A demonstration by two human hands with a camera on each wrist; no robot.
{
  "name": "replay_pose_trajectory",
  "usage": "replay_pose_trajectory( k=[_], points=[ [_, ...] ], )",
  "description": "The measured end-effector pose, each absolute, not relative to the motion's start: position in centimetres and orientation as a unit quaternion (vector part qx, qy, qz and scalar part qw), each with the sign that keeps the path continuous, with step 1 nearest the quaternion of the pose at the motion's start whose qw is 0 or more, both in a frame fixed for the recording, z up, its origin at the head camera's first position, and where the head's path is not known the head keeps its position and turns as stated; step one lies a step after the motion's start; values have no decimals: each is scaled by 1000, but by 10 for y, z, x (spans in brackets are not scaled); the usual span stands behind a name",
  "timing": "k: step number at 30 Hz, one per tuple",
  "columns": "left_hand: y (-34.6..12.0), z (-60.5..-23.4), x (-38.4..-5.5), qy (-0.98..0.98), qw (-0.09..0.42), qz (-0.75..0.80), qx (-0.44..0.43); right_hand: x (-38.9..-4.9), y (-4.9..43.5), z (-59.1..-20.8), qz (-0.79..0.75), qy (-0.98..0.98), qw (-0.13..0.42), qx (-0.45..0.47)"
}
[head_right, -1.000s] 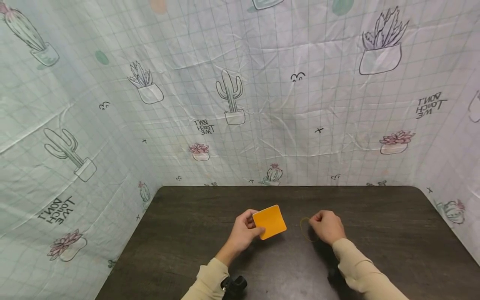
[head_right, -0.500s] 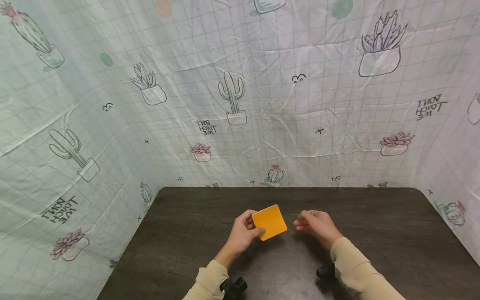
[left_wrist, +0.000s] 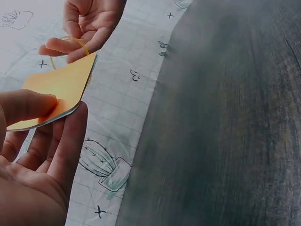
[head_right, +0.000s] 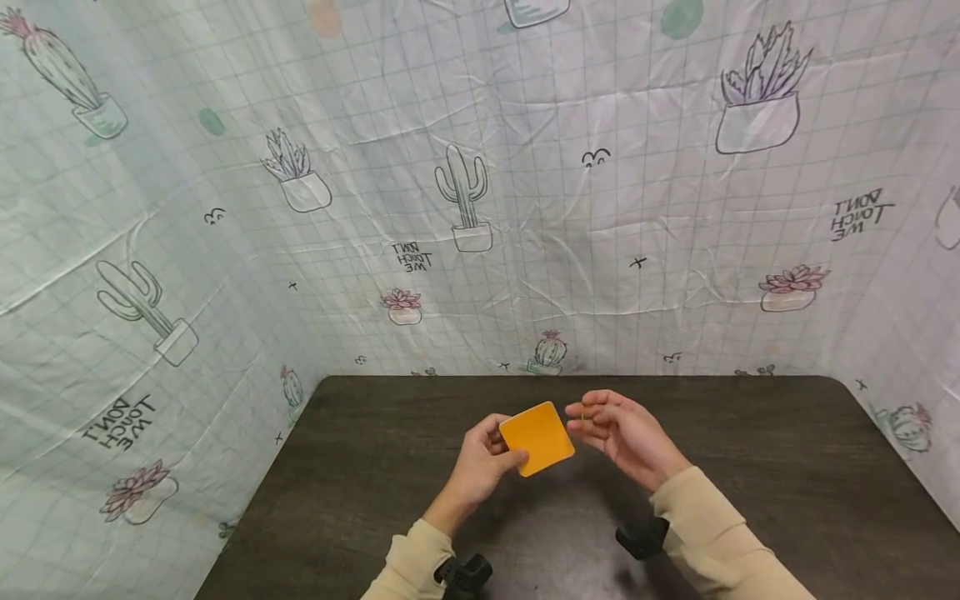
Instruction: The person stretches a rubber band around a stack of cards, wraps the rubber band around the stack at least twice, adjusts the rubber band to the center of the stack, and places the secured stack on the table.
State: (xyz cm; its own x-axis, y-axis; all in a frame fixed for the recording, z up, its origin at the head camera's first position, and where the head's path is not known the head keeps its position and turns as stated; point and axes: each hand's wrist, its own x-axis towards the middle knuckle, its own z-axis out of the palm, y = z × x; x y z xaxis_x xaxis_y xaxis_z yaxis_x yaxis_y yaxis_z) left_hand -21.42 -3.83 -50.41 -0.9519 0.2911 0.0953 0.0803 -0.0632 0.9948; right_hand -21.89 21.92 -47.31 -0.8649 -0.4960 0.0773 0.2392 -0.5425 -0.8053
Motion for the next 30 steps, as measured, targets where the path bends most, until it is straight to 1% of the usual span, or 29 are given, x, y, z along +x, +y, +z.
replay_pose_trajectory(
  k=[7,15,21,26,30],
  points=[
    [-43,-500,-214,675,74,720,143,-218,221,-465,-868,438,176,-152],
    [-44,-494,-213,671,74,722,152,-218,221,-462,-881,422,155,-147],
    [-43,-490,-211,671,71,724,146,-217,222,-460,-862,467,140,-137],
    [-43,-487,-212,674,68,721,145,-216,224,-460,-841,499,125,-166],
    [-42,-484,-210,673,58,724,144,-216,223,-459,-819,536,111,-172]
  ],
)
